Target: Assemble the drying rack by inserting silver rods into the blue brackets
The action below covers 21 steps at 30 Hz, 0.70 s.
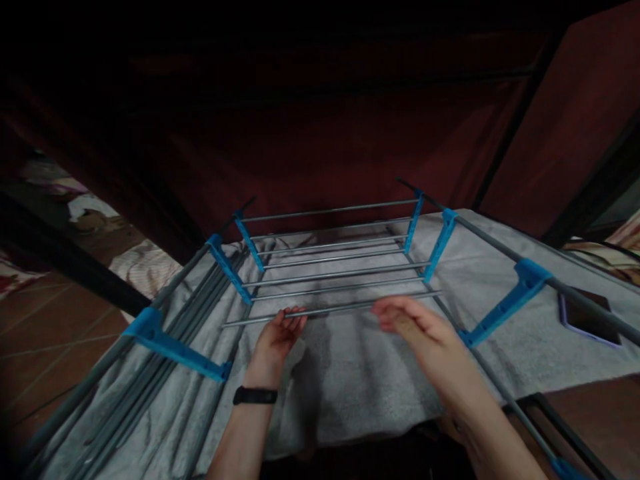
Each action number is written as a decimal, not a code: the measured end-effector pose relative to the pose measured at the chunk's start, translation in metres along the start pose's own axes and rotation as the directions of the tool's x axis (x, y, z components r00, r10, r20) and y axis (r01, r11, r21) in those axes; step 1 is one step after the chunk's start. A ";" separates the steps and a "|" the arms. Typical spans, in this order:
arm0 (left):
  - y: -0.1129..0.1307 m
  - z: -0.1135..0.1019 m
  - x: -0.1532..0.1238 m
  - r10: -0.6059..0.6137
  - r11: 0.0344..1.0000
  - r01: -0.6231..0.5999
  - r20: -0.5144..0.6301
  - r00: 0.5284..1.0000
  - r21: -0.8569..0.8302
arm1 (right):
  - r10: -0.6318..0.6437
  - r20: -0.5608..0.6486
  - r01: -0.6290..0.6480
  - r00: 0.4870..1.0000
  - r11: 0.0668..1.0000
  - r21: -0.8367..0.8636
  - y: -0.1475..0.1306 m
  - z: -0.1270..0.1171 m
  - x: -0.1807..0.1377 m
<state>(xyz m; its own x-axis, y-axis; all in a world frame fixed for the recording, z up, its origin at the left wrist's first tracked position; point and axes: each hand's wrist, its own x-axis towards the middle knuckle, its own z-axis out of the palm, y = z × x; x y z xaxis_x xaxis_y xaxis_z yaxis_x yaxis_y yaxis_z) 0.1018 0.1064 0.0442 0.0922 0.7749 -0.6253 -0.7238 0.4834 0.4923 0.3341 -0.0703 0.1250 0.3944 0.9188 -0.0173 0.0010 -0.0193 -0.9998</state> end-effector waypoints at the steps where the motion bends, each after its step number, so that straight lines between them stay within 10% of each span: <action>1: 0.001 0.000 0.000 0.008 1.000 -0.008 -0.007 1.000 -0.003 | 0.094 0.075 -0.096 0.993 0.995 0.026 0.015 0.000 0.005; 6: 0.001 0.000 0.000 0.030 0.999 -0.031 0.006 1.000 0.017 | 0.502 0.132 -0.518 0.855 0.812 0.267 0.094 -0.007 0.037; 12: -0.005 -0.003 0.002 0.007 0.998 -0.008 0.010 1.000 0.064 | 0.393 0.071 -0.335 0.917 0.661 0.672 0.102 -0.024 0.061; 21: 0.008 -0.003 0.003 0.033 0.999 -0.030 -0.132 0.991 0.026 | 0.433 -0.221 -0.200 0.874 0.735 0.648 0.113 -0.050 0.080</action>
<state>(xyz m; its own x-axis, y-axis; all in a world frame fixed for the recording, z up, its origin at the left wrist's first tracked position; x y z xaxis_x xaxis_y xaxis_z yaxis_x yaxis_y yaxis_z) 0.0948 0.1116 0.0442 -0.0229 0.7301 -0.6829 -0.7080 0.4704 0.5267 0.4114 -0.0187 0.0107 0.5483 0.7076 -0.4457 -0.6736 0.0578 -0.7368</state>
